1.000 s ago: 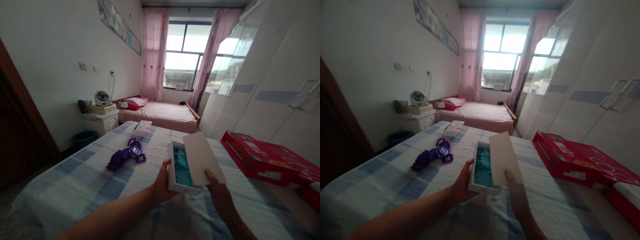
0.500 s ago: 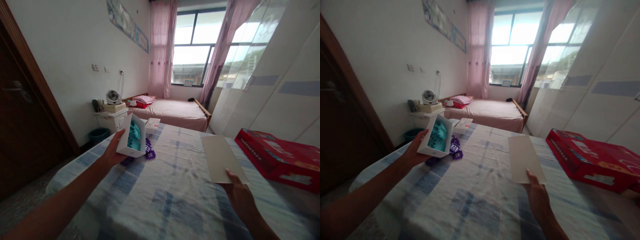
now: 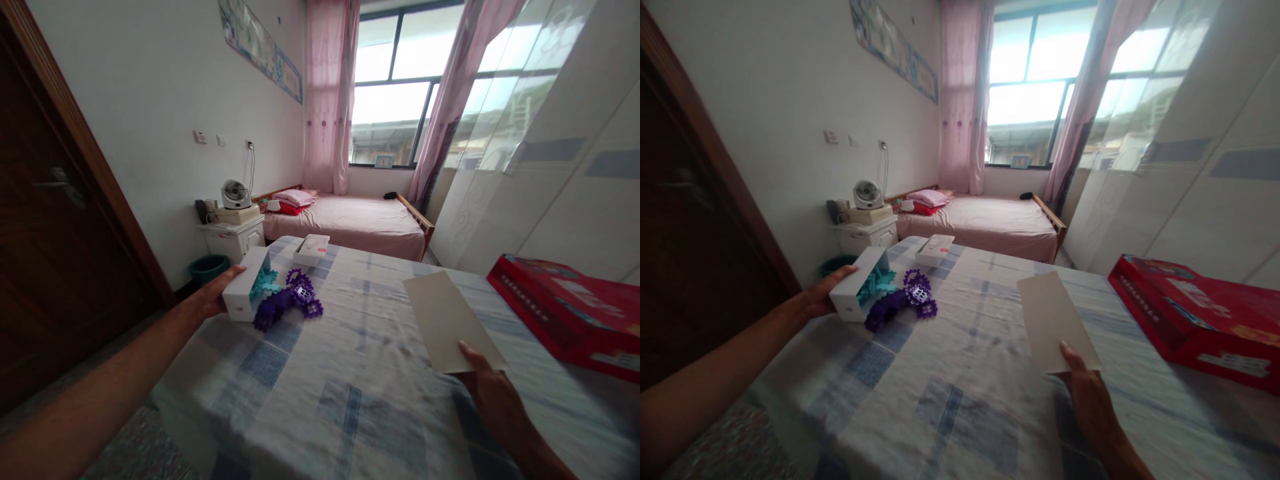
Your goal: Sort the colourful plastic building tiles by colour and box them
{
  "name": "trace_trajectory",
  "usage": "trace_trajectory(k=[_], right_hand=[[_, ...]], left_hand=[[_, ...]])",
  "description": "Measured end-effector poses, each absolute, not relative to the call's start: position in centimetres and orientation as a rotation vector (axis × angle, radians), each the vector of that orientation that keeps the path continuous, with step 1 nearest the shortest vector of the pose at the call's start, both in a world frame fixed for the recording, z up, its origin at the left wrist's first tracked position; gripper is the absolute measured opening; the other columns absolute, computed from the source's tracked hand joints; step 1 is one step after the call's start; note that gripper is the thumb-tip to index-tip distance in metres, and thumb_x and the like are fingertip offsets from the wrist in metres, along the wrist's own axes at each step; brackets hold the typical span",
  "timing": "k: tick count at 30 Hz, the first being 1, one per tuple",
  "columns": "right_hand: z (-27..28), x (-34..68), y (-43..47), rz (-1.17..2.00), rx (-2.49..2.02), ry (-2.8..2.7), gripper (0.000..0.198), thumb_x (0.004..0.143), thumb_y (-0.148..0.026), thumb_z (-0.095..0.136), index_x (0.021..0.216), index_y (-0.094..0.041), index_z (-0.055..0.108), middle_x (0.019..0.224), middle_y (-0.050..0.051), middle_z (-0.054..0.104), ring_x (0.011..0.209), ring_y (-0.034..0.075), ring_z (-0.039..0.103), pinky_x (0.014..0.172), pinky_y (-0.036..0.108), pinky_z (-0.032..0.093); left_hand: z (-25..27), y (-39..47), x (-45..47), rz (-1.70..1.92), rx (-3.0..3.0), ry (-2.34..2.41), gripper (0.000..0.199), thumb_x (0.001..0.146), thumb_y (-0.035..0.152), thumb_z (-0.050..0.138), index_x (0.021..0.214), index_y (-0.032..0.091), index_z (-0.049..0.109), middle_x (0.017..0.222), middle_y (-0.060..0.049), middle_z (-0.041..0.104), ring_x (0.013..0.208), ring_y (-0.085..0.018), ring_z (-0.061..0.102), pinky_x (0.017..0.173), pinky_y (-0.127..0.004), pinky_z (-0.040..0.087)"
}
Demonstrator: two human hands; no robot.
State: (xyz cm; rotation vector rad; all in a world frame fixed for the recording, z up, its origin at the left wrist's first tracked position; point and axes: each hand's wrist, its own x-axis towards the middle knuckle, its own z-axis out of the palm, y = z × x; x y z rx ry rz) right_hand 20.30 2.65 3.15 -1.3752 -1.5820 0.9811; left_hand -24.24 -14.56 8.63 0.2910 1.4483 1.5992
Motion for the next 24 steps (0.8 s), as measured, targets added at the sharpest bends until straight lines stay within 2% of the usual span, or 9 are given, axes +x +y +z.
trace_trajectory(k=[4, 8, 10, 13, 16, 20, 24], right_hand=[[2.2, 20.8, 3.1, 1.028, -1.339, -1.587, 0.044, 0.071, -0.05, 0.046, 0.089, -0.015, 0.066, 0.067, 0.008, 0.065, 0.075, 0.029, 0.063, 0.07, 0.039, 0.05], [2.2, 21.1, 3.2, 0.974, -1.29, -1.648, 0.039, 0.066, -0.046, 0.049, 0.085, -0.017, 0.066, 0.072, 0.007, 0.067, 0.077, 0.03, 0.063, 0.077, 0.042, 0.049], [2.6, 20.9, 3.0, 0.957, -1.282, -1.66, 0.036, 0.066, -0.045, 0.049, 0.081, -0.018, 0.065, 0.076, 0.007, 0.068, 0.082, 0.03, 0.063, 0.08, 0.042, 0.049], [3.3, 20.4, 2.5, 0.949, -1.32, -1.616, 0.035, 0.067, -0.044, 0.049, 0.082, -0.017, 0.065, 0.081, 0.008, 0.067, 0.088, 0.029, 0.062, 0.084, 0.041, 0.048], [3.7, 19.9, 2.0, 1.009, -1.306, -1.541, 0.04, 0.068, -0.047, 0.049, 0.089, -0.016, 0.064, 0.082, 0.007, 0.066, 0.09, 0.028, 0.061, 0.085, 0.04, 0.048], [3.8, 19.6, 1.8, 1.106, -1.311, -1.488, 0.04, 0.067, -0.047, 0.051, 0.088, -0.014, 0.062, 0.073, 0.006, 0.063, 0.083, 0.026, 0.061, 0.082, 0.038, 0.049], [3.9, 19.6, 1.6, 1.071, -1.291, -1.487, 0.037, 0.066, -0.047, 0.051, 0.083, -0.016, 0.062, 0.071, 0.006, 0.063, 0.08, 0.025, 0.061, 0.08, 0.036, 0.05]], left_hand=[[8.5, -13.1, -21.8, 1.522, 0.415, 1.558, 0.04, 0.077, 0.036, 0.061, 0.105, 0.008, 0.06, 0.076, -0.01, 0.069, 0.06, -0.021, 0.065, 0.053, -0.029, 0.053], [8.6, -12.2, -19.8, 1.46, 0.655, 1.795, 0.06, 0.07, 0.054, 0.065, 0.112, 0.011, 0.06, 0.079, -0.009, 0.069, 0.06, -0.019, 0.063, 0.048, -0.023, 0.048], [8.7, -12.0, -19.1, 1.448, 0.801, 1.863, 0.066, 0.07, 0.056, 0.064, 0.12, 0.015, 0.056, 0.083, -0.008, 0.069, 0.061, -0.018, 0.063, 0.047, -0.022, 0.046], [9.0, -11.9, -18.7, 1.454, 0.94, 1.958, 0.071, 0.071, 0.053, 0.065, 0.132, 0.023, 0.046, 0.093, -0.006, 0.067, 0.065, -0.017, 0.063, 0.05, -0.022, 0.047], [9.0, -11.8, -18.9, 1.473, 1.042, 2.022, 0.073, 0.073, 0.054, 0.063, 0.135, 0.024, 0.042, 0.105, -0.008, 0.063, 0.072, -0.019, 0.063, 0.055, -0.025, 0.049], [8.5, -11.8, -19.6, 1.519, 1.222, 2.163, 0.075, 0.071, 0.056, 0.062, 0.136, 0.024, 0.043, 0.12, -0.011, 0.053, 0.083, -0.022, 0.061, 0.063, -0.029, 0.051], [8.4, -12.1, -20.1, 1.571, 1.354, 2.28, 0.073, 0.072, 0.055, 0.06, 0.136, 0.025, 0.043, 0.119, -0.009, 0.05, 0.089, -0.022, 0.057, 0.07, -0.031, 0.051]])
